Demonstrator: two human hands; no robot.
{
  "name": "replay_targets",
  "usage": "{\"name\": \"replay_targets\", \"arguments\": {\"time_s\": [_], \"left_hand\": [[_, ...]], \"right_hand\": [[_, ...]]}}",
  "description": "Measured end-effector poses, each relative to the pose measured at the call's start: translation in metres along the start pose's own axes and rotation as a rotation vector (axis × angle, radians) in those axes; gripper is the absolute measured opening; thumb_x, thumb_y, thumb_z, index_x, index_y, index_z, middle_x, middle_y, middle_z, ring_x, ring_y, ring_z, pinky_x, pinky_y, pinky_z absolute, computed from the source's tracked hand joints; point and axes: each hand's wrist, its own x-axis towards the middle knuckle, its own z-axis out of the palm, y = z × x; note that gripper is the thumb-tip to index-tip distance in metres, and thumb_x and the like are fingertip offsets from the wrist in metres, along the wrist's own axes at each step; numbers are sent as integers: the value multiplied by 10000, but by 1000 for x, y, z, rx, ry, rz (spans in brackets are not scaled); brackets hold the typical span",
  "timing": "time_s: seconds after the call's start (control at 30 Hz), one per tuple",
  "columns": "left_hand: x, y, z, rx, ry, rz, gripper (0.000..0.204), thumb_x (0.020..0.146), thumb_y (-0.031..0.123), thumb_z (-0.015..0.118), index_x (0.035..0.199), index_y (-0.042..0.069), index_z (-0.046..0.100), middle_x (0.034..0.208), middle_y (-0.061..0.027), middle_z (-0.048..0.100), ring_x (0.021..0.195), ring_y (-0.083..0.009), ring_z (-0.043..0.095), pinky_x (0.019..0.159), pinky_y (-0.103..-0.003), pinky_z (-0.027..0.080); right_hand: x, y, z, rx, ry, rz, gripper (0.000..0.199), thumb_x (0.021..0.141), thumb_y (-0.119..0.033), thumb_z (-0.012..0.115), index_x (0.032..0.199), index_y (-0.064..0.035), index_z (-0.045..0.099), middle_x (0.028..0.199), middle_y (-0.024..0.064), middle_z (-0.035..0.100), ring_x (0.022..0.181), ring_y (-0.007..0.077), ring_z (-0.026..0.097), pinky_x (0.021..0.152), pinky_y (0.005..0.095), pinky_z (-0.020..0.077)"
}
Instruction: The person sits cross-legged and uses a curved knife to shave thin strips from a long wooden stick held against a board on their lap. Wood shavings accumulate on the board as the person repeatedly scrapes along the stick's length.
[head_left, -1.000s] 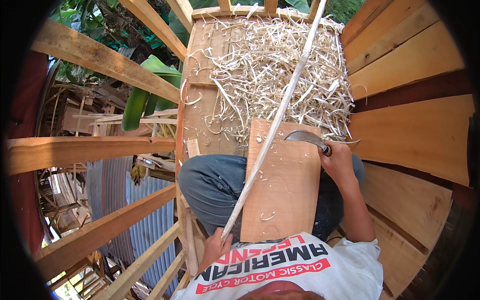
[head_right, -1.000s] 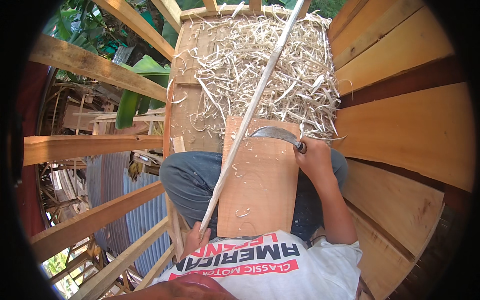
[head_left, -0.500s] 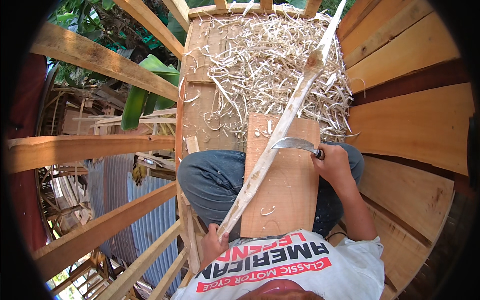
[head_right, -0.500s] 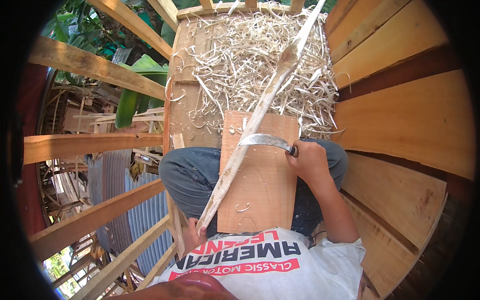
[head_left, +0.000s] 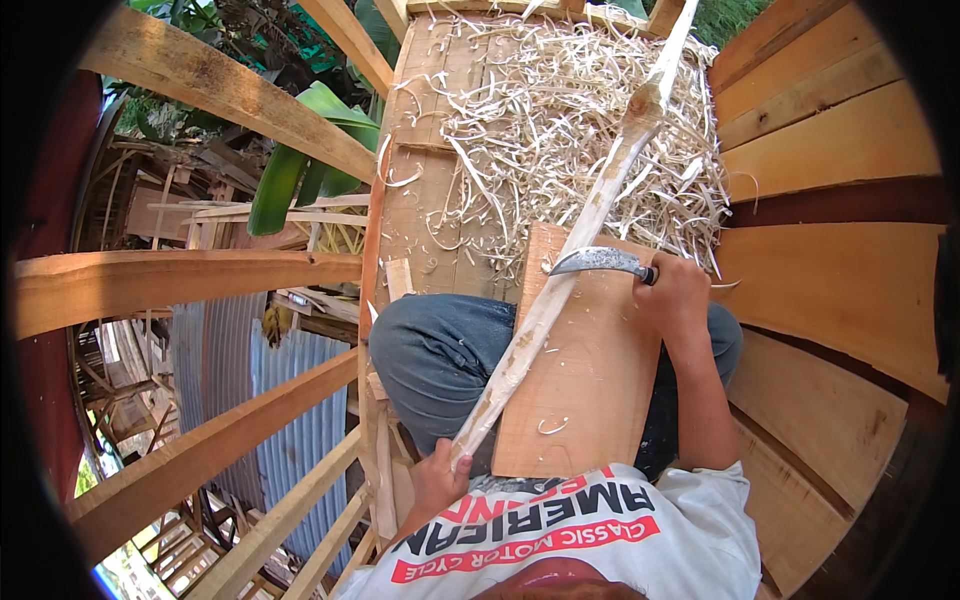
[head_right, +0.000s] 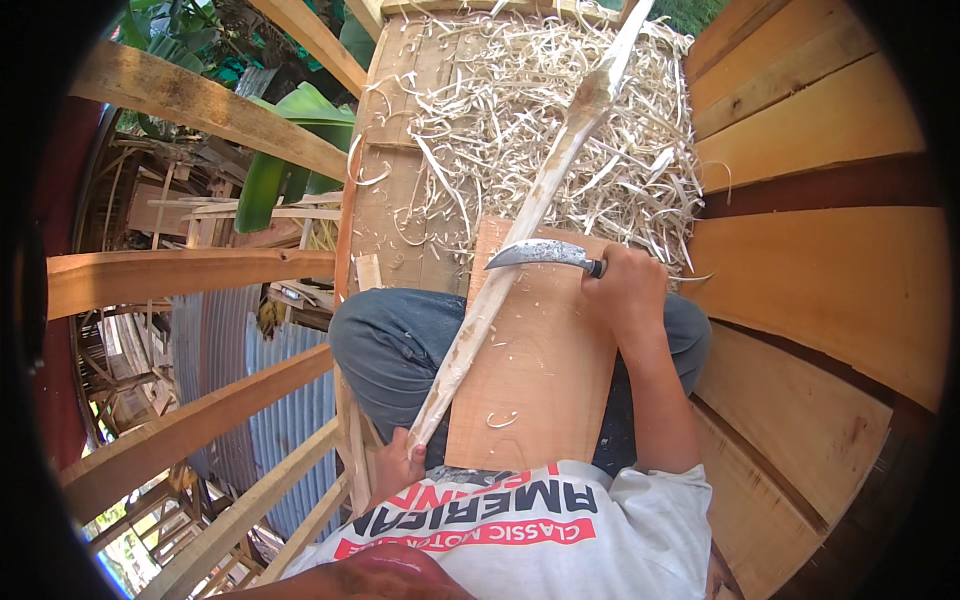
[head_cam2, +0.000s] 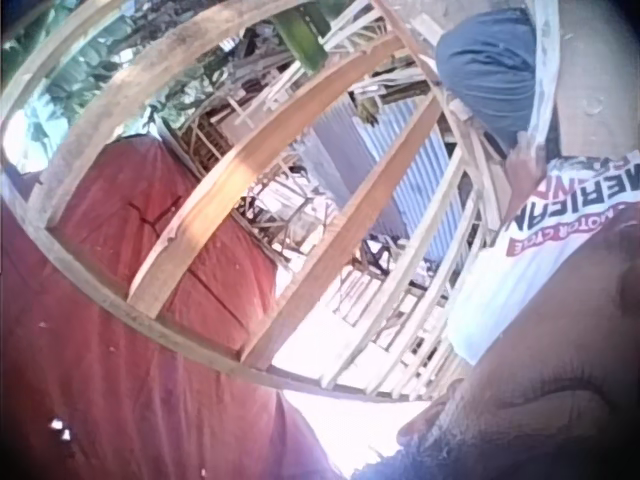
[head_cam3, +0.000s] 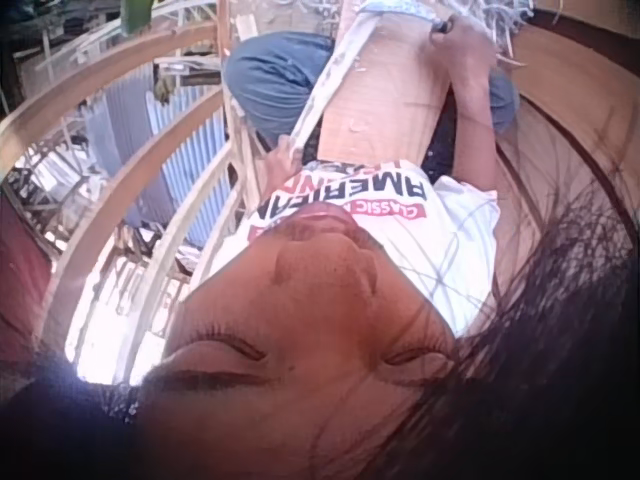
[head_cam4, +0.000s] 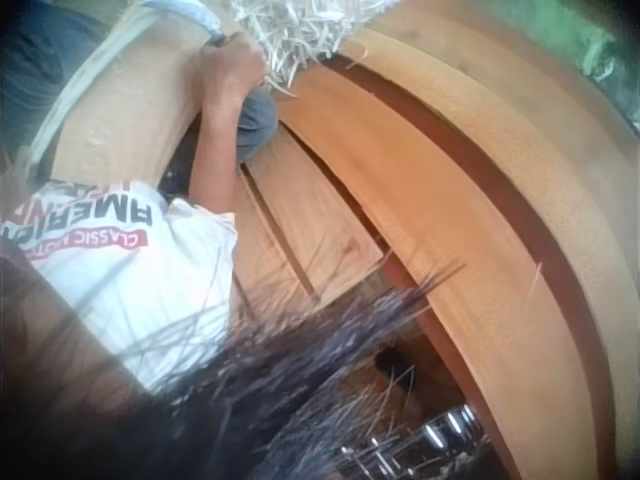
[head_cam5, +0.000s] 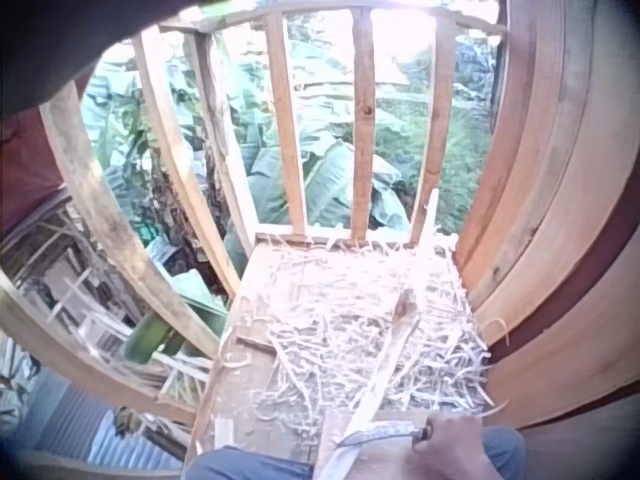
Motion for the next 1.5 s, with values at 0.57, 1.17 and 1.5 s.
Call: {"name": "replay_targets", "arguments": {"time_s": [0.57, 1.17, 1.5], "left_hand": [[-4, 0, 15, -67, 52, -52, 398, 915, 449, 517, 926, 53, 487, 678, -251, 599, 659, -465, 602, 544, -517, 460], [0, 14, 11, -95, 73, -97, 374, 912, 425, 537, 941, 55, 485, 675, -257, 602, 659, -470, 605, 549, -529, 458], [-1, 8, 12, -61, 87, -94, 442, 894, 488, 536, 931, 52, 470, 651, -256, 591, 640, -470, 600, 550, -534, 459]], "right_hand": [[69, -1, 11, -51, 48, 88, 233, 688, -252, 701, 764, -31, 692, 743, 193, 664, 717, 348, 662, 700, 443, 522], [136, -6, 1, -126, 90, 92, 271, 712, -280, 660, 789, -22, 692, 800, 200, 674, 775, 365, 669, 739, 439, 527], [103, -3, -37, 147, -85, 90, 279, 789, -261, 666, 760, 15, 635, 647, 134, 623, 624, 267, 636, 621, 394, 509]]}}
